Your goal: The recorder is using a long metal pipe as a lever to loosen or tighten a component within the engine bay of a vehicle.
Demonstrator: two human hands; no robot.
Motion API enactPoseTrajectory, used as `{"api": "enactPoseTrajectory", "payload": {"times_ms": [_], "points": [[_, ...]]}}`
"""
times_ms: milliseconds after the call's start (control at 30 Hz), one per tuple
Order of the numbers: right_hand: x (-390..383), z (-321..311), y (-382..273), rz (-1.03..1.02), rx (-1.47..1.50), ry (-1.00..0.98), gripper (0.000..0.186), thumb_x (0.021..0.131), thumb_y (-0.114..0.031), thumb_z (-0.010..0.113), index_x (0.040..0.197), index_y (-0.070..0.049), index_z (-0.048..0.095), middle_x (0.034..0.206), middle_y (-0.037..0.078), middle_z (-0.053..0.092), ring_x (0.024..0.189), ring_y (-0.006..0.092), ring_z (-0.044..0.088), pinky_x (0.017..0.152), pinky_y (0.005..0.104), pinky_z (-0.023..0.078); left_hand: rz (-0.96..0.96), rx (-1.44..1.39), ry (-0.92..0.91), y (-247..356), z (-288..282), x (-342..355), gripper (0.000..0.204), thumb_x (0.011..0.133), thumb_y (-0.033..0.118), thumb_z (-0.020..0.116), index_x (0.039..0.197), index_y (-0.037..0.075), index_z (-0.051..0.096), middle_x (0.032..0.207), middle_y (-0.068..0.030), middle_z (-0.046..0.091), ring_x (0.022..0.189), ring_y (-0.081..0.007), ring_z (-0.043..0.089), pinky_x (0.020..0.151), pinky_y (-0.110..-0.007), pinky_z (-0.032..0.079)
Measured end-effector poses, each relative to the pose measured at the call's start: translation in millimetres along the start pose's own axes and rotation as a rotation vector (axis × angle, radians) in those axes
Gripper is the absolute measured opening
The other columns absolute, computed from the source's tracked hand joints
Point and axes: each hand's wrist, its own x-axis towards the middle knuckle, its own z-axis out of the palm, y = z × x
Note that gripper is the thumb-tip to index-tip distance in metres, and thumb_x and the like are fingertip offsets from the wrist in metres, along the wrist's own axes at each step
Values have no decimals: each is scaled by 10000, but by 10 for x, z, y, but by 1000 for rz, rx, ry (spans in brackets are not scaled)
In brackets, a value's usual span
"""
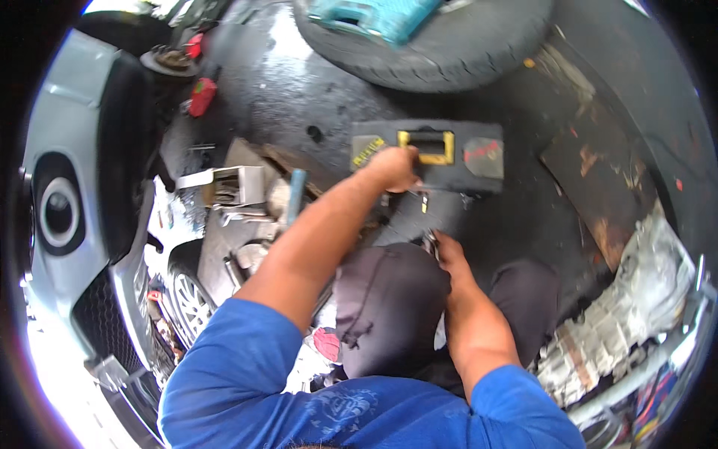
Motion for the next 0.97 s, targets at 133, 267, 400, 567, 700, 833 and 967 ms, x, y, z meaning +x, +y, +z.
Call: {"api": "enactPoseTrajectory", "payload": {"times_ms": [133,267,400,567,700,833,967], "points": [[-328,28,-249,-173,241,33,203,1008,-177,470,990,-46,624,805,83,635,688,215,627,657,363,545,30,22,-43,136,-85,-184,451,779,317,755,1118,38,649,1064,-196,693,1040,-361,657,897,-445,521],[-1046,225,-921,-493,401,9,168,995,-96,435,1067,-90,586,906,74,628,801,190,622,760,353,532,56,-310,-162,515,-227,-632,497,842,428,686,1079,-9,685,1024,-233,693,1012,-389,650,874,-432,515],[-2049,426,-1239,-625,328,-120,145,952,-60,442,1036,-76,560,939,82,620,864,204,624,794,352,529,192,-642,19,883,-510,-1431,441,887,445,626,1029,33,698,930,-225,700,901,-410,655,791,-442,512],[-3285,534,-1149,-395,-2,-275,218,868,-4,491,1071,-41,561,1033,113,620,953,256,627,857,368,517,67,-597,189,1142,-973,-2583,334,903,361,613,894,31,661,833,-188,671,830,-428,624,715,-504,488],[-4386,734,-909,-1119,-1245,-210,562,755,-80,661,1291,15,527,1260,230,553,1212,378,518,1052,417,404,159,-425,200,1287,-1314,-3686,289,887,341,624,917,58,676,869,-171,660,857,-400,635,731,-501,498],[-5496,1017,-769,-263,-887,-880,422,881,-51,575,1295,19,537,1206,112,609,1119,198,575,992,325,438,410,-358,234,1450,-1630,-4880,212,841,266,663,976,104,685,833,-132,632,825,-356,637,718,-476,504],[-6201,1130,-875,222,-1167,-1119,329,928,-91,589,1235,30,581,1062,63,651,939,134,592,850,300,486,600,-389,461,1790,-1796,-5804,224,780,186,700,997,132,689,761,-108,587,716,-336,608,629,-467,486]]}}
